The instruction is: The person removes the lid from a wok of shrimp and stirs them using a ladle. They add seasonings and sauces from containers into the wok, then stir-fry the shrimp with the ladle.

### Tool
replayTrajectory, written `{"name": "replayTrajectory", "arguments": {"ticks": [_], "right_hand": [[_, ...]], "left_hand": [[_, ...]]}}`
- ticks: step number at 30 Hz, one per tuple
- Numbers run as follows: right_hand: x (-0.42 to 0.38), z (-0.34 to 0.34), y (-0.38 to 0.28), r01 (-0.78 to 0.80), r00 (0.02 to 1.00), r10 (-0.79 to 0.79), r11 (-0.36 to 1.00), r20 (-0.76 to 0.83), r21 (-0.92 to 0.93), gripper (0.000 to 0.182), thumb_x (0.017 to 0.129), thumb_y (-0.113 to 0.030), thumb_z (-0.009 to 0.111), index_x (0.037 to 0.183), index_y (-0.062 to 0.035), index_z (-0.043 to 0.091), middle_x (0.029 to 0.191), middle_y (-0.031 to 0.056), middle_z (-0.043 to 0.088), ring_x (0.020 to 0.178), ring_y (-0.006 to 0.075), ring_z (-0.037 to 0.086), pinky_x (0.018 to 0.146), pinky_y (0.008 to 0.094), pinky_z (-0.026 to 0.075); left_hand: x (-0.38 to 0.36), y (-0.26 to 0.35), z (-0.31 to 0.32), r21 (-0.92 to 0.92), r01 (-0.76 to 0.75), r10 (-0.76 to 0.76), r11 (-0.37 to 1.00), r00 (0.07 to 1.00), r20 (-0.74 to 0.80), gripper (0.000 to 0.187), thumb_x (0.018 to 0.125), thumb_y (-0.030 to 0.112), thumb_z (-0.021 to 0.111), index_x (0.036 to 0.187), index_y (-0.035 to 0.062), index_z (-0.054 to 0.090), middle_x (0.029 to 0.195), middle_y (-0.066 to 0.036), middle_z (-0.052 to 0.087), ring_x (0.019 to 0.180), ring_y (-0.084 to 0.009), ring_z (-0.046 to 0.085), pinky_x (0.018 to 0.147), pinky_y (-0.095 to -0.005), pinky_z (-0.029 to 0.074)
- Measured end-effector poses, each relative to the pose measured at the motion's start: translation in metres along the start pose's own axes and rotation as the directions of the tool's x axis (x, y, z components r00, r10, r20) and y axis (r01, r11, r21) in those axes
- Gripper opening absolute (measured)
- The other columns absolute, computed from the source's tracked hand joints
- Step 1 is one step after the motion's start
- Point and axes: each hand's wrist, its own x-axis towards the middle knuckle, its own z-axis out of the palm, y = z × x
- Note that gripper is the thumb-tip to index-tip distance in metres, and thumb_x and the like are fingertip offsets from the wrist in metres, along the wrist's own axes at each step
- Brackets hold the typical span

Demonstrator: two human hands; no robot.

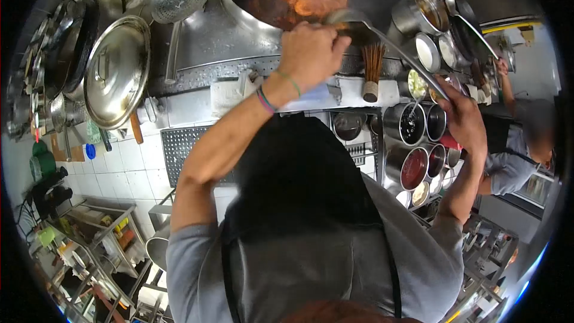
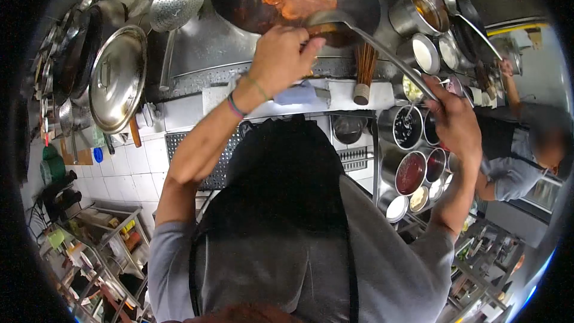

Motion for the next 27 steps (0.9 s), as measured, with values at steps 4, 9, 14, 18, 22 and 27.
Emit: {"name": "replayTrajectory", "arguments": {"ticks": [4,9,14,18,22,27], "right_hand": [[0.044,0.025,-0.037,-0.186,0.978,0.196,0.974,0.067,-0.127,0.043,0.098,-0.02,0.06,0.142,-0.0199,0.059,0.116,0.0238,0.069,0.109,0.0431,0.065,0.092,0.0519,0.051],[0.133,0.137,-0.027,-0.242,0.966,0.233,0.968,-0.114,-0.067,0.043,0.098,-0.025,0.062,0.141,-0.02,0.059,0.108,0.0263,0.07,0.102,0.0446,0.066,0.088,0.0539,0.052],[0.099,0.121,-0.041,-0.262,0.948,0.262,0.965,-0.182,0.026,0.043,0.098,-0.026,0.062,0.141,-0.0253,0.06,0.107,0.022,0.073,0.094,0.044,0.07,0.082,0.0551,0.055],[0.055,0.131,0.0,-0.137,0.954,0.168,0.981,-0.247,0.138,0.044,0.099,-0.022,0.063,0.143,-0.0243,0.059,0.106,0.0227,0.072,0.095,0.0412,0.072,0.078,0.0508,0.057],[0.056,0.186,-0.031,-0.307,0.91,0.38,0.888,-0.169,0.341,0.049,0.098,-0.013,0.065,0.147,-0.0113,0.054,0.12,0.0228,0.071,0.109,0.0268,0.072,0.091,0.0353,0.054],[0.102,0.239,-0.035,-0.226,0.889,0.428,0.72,-0.163,0.657,0.05,0.096,-0.011,0.063,0.143,0.0,0.052,0.112,0.0272,0.069,0.101,0.0349,0.068,0.085,0.0384,0.053]], "left_hand": [[0.031,0.0,-0.008,-0.072,0.198,-0.186,0.978,0.972,0.144,0.037,0.093,0.036,0.067,0.085,0.001,0.075,0.072,-0.021,0.068,0.076,-0.0437,0.066,0.075,-0.0498,0.054],[-0.006,-0.043,0.035,0.05,0.053,-0.052,0.997,0.999,-0.013,0.043,0.094,0.034,0.065,0.067,0.0003,0.062,0.071,-0.023,0.065,0.072,-0.045,0.061,0.072,-0.0542,0.05],[-0.052,-0.038,0.009,-0.063,-0.003,0.007,0.998,0.998,0.064,0.042,0.092,0.027,0.07,0.061,0.002,0.056,0.066,-0.02,0.06,0.067,-0.041,0.057,0.069,-0.0502,0.045],[0.012,-0.069,0.023,-0.039,-0.023,0.019,0.999,0.996,-0.088,0.04,0.091,0.031,0.071,0.067,0.0002,0.063,0.071,-0.017,0.064,0.076,-0.0385,0.06,0.072,-0.049,0.047],[0.027,-0.085,0.038,-0.035,0.017,-0.02,0.999,0.997,-0.073,0.041,0.093,0.034,0.068,0.071,-0.0004,0.066,0.075,-0.016,0.066,0.08,-0.0383,0.062,0.076,-0.0484,0.05],[0.026,-0.094,0.054,-0.042,-0.071,0.065,0.997,0.989,-0.131,0.042,0.094,0.037,0.067,0.073,-0.0004,0.065,0.08,-0.017,0.066,0.082,-0.039,0.06,0.077,-0.0486,0.048]]}}
